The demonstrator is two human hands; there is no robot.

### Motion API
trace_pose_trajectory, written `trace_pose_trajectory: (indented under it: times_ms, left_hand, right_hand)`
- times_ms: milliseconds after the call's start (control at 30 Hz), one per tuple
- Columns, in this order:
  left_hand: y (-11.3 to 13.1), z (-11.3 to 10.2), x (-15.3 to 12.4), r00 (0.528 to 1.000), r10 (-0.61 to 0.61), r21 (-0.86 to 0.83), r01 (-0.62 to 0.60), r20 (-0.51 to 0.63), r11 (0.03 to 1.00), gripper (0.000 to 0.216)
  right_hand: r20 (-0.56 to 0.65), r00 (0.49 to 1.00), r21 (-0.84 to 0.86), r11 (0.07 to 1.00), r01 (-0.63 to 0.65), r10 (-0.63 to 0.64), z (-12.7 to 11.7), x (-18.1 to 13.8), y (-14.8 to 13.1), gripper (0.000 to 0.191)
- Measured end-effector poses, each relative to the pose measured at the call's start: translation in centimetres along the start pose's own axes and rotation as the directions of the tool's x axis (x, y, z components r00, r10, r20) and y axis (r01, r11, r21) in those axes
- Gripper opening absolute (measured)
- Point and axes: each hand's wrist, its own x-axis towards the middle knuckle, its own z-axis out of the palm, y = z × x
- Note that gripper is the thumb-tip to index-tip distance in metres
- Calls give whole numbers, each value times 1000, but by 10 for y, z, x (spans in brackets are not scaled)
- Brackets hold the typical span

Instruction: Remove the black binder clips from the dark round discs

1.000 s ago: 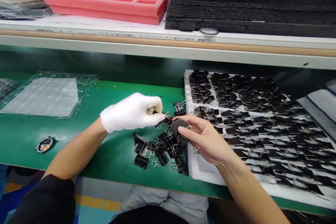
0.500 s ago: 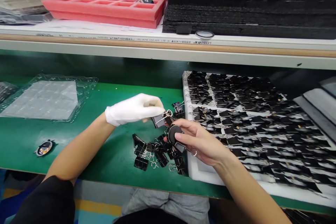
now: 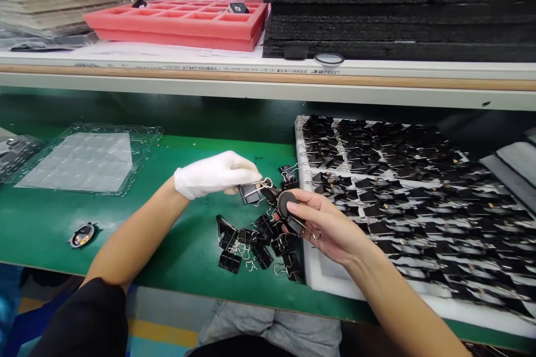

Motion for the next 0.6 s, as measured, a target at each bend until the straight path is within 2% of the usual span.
trace_pose_trajectory:
  times_ms: [133,267,400,533,600]
  left_hand:
    - [-9,-3,3,994,94,-54,-91,59,994,43]
    - [-11,-1,6,991,136,-28,-136,-20,990,43]
    - [-7,3,6,982,156,9,-156,-110,988,41]
    - [1,8,2,980,170,130,-156,-107,979,41]
    - [5,10,0,983,137,193,-113,-118,975,40]
  right_hand:
    - [15,1000,74,997,-4,3,-2,0,-3,41]
    - [39,998,129,991,37,-43,-3,0,-4,34]
    - [20,988,112,982,153,-156,-1,-2,-3,35]
    - [54,976,108,973,205,-212,2,-4,-3,35]
    - [25,974,100,970,220,-224,3,-4,-4,33]
